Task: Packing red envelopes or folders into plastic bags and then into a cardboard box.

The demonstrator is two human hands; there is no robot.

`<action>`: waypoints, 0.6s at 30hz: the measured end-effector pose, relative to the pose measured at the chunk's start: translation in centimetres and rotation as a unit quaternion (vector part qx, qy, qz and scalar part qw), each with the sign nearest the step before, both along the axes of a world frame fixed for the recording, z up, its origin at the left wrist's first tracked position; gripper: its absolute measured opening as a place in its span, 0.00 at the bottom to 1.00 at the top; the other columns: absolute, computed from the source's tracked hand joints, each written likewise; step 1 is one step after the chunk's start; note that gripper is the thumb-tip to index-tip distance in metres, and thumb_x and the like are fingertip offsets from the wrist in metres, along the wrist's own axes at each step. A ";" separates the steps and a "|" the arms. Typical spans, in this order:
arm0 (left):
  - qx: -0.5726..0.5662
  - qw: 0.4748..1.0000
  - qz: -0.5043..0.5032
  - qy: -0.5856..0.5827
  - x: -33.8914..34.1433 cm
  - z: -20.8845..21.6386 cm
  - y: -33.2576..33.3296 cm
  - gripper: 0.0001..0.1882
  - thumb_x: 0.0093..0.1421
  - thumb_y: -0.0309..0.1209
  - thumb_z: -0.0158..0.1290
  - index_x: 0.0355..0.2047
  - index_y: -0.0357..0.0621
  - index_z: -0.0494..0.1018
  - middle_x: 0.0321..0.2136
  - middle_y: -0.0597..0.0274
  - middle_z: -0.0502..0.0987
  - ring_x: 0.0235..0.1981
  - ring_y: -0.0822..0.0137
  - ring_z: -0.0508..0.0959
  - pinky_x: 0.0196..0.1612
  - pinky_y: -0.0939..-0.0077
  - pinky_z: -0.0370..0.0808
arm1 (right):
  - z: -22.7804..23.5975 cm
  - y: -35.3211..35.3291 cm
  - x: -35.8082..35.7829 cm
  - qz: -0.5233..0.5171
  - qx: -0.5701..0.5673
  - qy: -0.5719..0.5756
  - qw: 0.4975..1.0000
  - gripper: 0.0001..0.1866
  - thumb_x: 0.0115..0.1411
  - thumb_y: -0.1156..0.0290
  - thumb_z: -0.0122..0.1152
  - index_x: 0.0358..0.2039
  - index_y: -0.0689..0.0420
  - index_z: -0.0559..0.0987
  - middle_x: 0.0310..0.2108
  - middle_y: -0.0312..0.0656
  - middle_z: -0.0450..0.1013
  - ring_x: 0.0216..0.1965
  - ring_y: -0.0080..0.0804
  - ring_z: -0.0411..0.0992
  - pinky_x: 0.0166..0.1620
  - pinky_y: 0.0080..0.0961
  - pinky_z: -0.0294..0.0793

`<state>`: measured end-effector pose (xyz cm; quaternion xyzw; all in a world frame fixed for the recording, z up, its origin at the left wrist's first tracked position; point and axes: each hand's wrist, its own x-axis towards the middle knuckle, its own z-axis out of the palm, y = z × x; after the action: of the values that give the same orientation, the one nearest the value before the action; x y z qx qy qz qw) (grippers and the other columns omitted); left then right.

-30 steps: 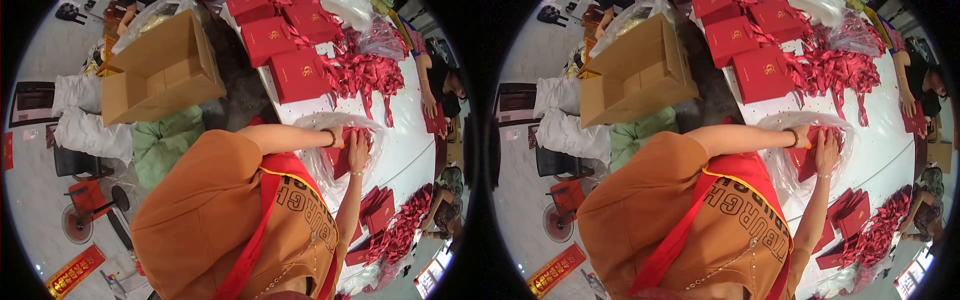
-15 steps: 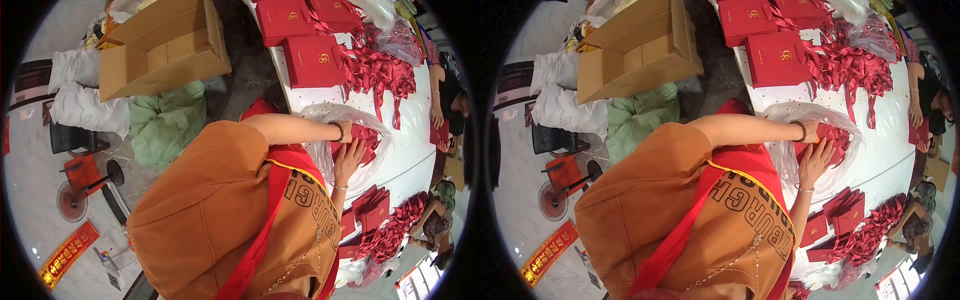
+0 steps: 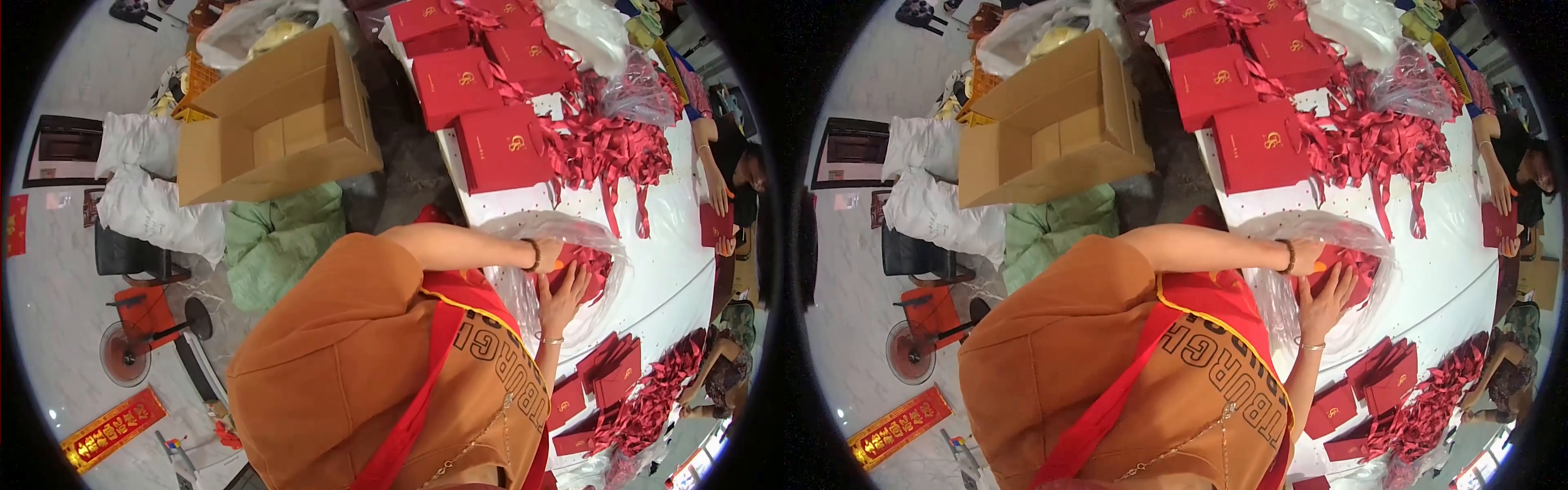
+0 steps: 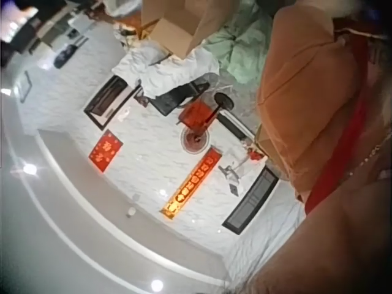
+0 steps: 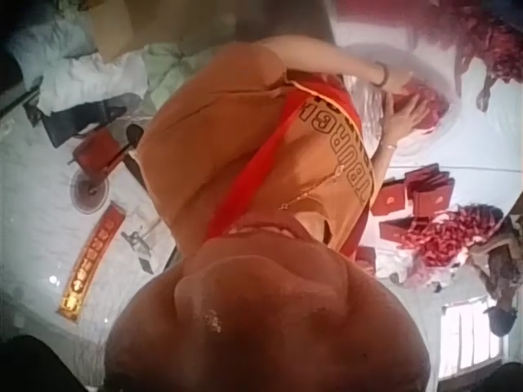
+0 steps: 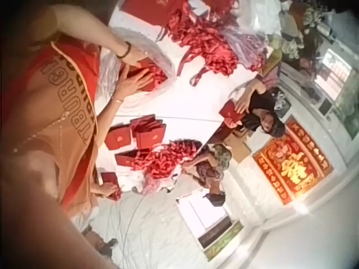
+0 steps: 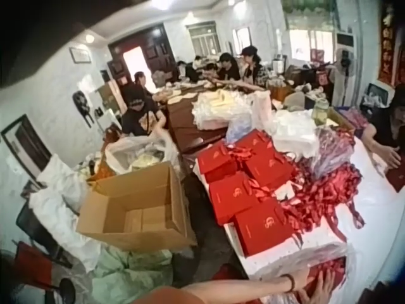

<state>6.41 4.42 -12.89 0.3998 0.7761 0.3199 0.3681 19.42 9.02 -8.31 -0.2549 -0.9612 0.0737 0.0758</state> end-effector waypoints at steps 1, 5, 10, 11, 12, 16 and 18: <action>0.018 1.000 -0.007 0.003 0.0 -0.1 -0.4 0.25 0.49 0.37 0.51 0.41 0.28 0.66 0.34 0.37 0.71 0.39 0.46 0.72 0.41 0.61 0.69 | -0.4 0.1 0.1 0.003 -0.008 0.007 1.000 0.37 0.49 0.50 0.57 0.56 0.54 0.59 0.58 0.46 0.51 0.61 0.45 0.45 0.57 0.41 0.50; 0.252 0.965 0.042 0.053 -3.6 6.6 -5.9 0.19 0.50 0.34 0.51 0.41 0.37 0.68 0.35 0.47 0.72 0.38 0.50 0.72 0.42 0.64 0.67 | 0.5 -0.4 -0.8 -0.023 -0.036 -0.002 0.999 0.38 0.48 0.49 0.57 0.56 0.54 0.59 0.57 0.49 0.52 0.59 0.46 0.48 0.56 0.42 0.50; 0.144 0.809 0.387 0.419 -18.8 5.9 -19.7 0.15 0.41 0.32 0.57 0.32 0.42 0.70 0.32 0.54 0.72 0.37 0.54 0.70 0.38 0.61 0.66 | 1.4 -0.7 -0.9 -0.066 -0.105 -0.048 0.991 0.40 0.49 0.47 0.55 0.57 0.53 0.56 0.57 0.52 0.51 0.58 0.49 0.50 0.57 0.41 0.48; -0.030 0.770 0.460 0.441 -20.6 6.6 -22.0 0.27 0.39 0.37 0.60 0.40 0.44 0.65 0.38 0.50 0.69 0.39 0.52 0.69 0.37 0.58 0.66 | 1.3 -0.6 -0.7 -0.066 -0.106 -0.050 0.991 0.40 0.49 0.47 0.55 0.57 0.53 0.56 0.57 0.52 0.51 0.58 0.49 0.50 0.57 0.41 0.48; -0.199 0.688 0.532 0.452 -22.9 4.0 -25.0 0.39 0.37 0.43 0.62 0.49 0.47 0.56 0.43 0.49 0.66 0.42 0.52 0.68 0.38 0.57 0.66 | 1.3 -0.6 -0.8 -0.051 -0.095 -0.041 0.993 0.40 0.49 0.48 0.56 0.57 0.53 0.55 0.57 0.52 0.50 0.58 0.49 0.50 0.57 0.40 0.48; -0.314 0.688 0.643 0.119 -30.0 2.1 -30.2 0.41 0.43 0.43 0.59 0.54 0.46 0.52 0.50 0.50 0.63 0.52 0.55 0.64 0.47 0.58 0.65 | 0.8 -0.4 -0.7 -0.049 -0.089 -0.033 0.994 0.39 0.49 0.50 0.56 0.57 0.54 0.56 0.58 0.53 0.49 0.58 0.49 0.49 0.57 0.40 0.48; -0.305 0.695 0.648 0.065 -32.9 -0.6 -34.1 0.40 0.44 0.42 0.59 0.54 0.46 0.53 0.51 0.50 0.63 0.52 0.55 0.65 0.47 0.58 0.65 | 1.1 -0.5 -0.9 -0.045 -0.099 -0.037 0.993 0.39 0.49 0.52 0.58 0.57 0.55 0.56 0.58 0.52 0.49 0.58 0.49 0.49 0.57 0.39 0.48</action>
<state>-26.52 -29.66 -13.50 -0.3171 0.9197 0.1983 0.1199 18.56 8.54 -7.20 -0.3071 -0.9388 0.1552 0.0180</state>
